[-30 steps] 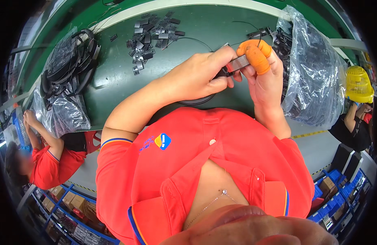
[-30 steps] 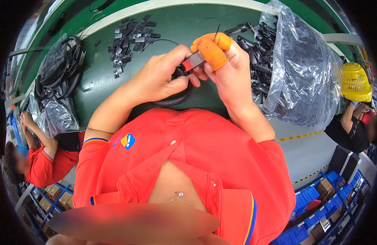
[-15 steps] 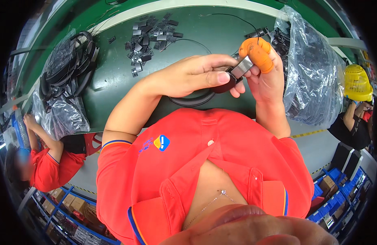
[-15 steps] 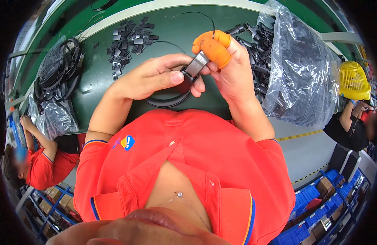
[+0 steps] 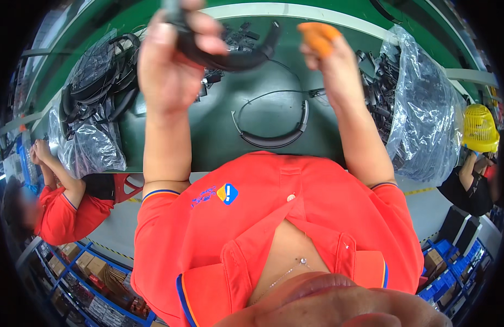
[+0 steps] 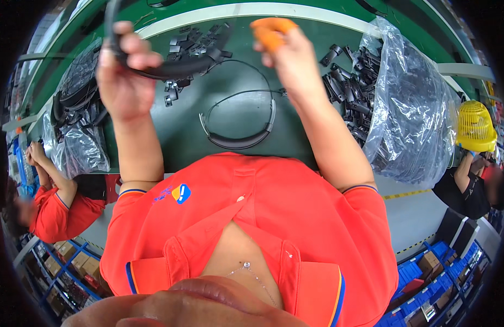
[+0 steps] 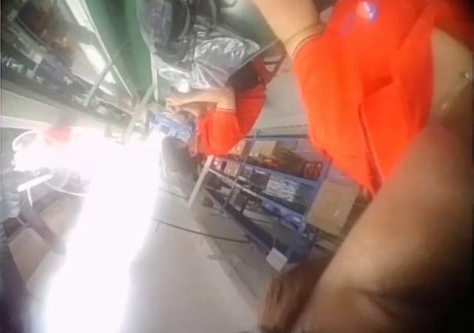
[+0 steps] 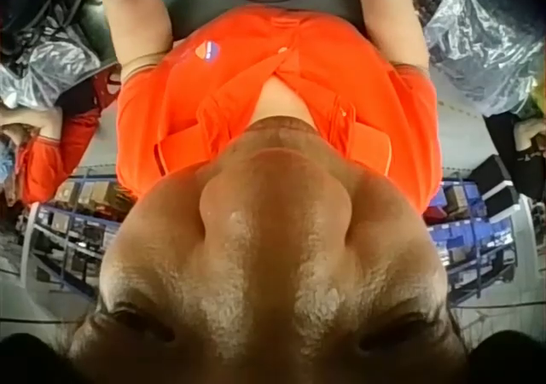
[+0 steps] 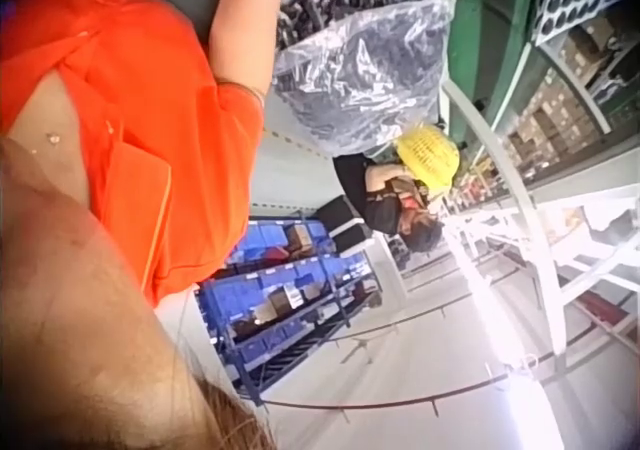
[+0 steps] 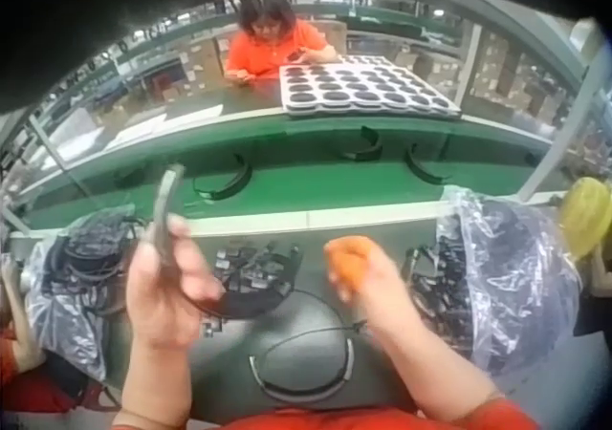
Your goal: The person assembles headphones by hand, picking up a headband and a metal slider, fitting the slider into the headband, and pressing a plastic cover onto the joint. They repeat this process for each side of the headband before setting the unit aside and reaching for new parts.
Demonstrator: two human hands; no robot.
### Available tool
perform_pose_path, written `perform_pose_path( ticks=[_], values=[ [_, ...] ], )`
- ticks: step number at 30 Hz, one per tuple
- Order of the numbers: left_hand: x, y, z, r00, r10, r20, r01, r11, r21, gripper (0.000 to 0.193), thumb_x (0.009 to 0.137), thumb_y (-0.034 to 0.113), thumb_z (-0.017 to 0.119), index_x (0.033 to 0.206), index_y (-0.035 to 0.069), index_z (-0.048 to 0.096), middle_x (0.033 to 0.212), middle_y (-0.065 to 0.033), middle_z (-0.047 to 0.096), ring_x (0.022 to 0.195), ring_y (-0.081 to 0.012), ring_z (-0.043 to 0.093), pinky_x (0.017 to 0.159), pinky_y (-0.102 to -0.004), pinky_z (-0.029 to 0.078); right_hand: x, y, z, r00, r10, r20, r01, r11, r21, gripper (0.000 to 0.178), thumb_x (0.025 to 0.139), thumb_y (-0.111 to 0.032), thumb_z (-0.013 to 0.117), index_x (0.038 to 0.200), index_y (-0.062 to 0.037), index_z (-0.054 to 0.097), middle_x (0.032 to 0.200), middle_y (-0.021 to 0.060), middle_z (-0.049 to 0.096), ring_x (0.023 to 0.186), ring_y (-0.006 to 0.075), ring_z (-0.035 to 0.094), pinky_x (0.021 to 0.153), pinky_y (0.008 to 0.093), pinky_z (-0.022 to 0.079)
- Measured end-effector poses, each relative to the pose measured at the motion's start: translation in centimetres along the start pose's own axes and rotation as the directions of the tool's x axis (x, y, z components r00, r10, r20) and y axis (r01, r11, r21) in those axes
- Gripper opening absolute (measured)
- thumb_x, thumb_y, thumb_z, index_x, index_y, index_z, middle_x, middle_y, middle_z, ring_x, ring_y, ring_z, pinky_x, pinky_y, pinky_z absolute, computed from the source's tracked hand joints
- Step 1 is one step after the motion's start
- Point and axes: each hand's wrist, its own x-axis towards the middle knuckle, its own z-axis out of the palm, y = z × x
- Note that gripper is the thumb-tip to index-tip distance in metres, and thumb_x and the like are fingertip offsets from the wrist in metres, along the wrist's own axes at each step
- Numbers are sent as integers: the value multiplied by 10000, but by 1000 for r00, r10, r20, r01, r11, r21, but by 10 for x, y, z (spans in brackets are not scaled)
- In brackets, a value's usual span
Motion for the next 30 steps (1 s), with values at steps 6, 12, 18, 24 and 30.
perform_pose_path(
  ticks=[6,12,18,24,30],
  values=[
    [6,12,-5,987,118,-113,-134,980,-149,398,908,217,458,1219,-15,368,977,-42,495,845,-117,487,832,-305,415,42,61,38,938,-211,276,345,643,-684,256,822,-159,582,1018,6,577,973,147,588,793,226,585,732,297,451],
    [12,-11,5,981,58,-183,-65,997,-33,394,919,220,432,1212,-39,388,982,-57,529,863,-126,518,823,-315,448,23,55,10,920,-192,343,389,572,-722,300,825,-114,584,1100,-12,519,922,120,583,765,200,581,714,285,456],
    [3,-50,39,987,-44,-156,106,905,413,319,910,146,456,1167,-43,443,963,-155,602,842,-183,609,794,-301,477,-13,5,-28,997,-46,68,51,996,-78,273,860,-66,538,1129,-26,512,882,41,561,775,142,572,720,258,456],
    [-4,-79,55,982,-138,-131,185,855,484,330,913,128,485,1184,-49,426,1024,-151,585,934,-192,588,820,-291,470,-42,-27,-27,993,-109,-54,122,903,413,181,848,-59,573,1015,-3,534,918,113,600,868,207,611,808,315,472],
    [-7,-85,51,993,-68,-92,108,818,565,386,854,97,585,1177,-59,445,1065,-153,586,960,-205,600,850,-302,479,-47,-22,-11,994,-111,-14,103,856,507,180,833,-26,583,1012,-21,565,1049,70,569,939,152,568,872,276,419]
  ],
)
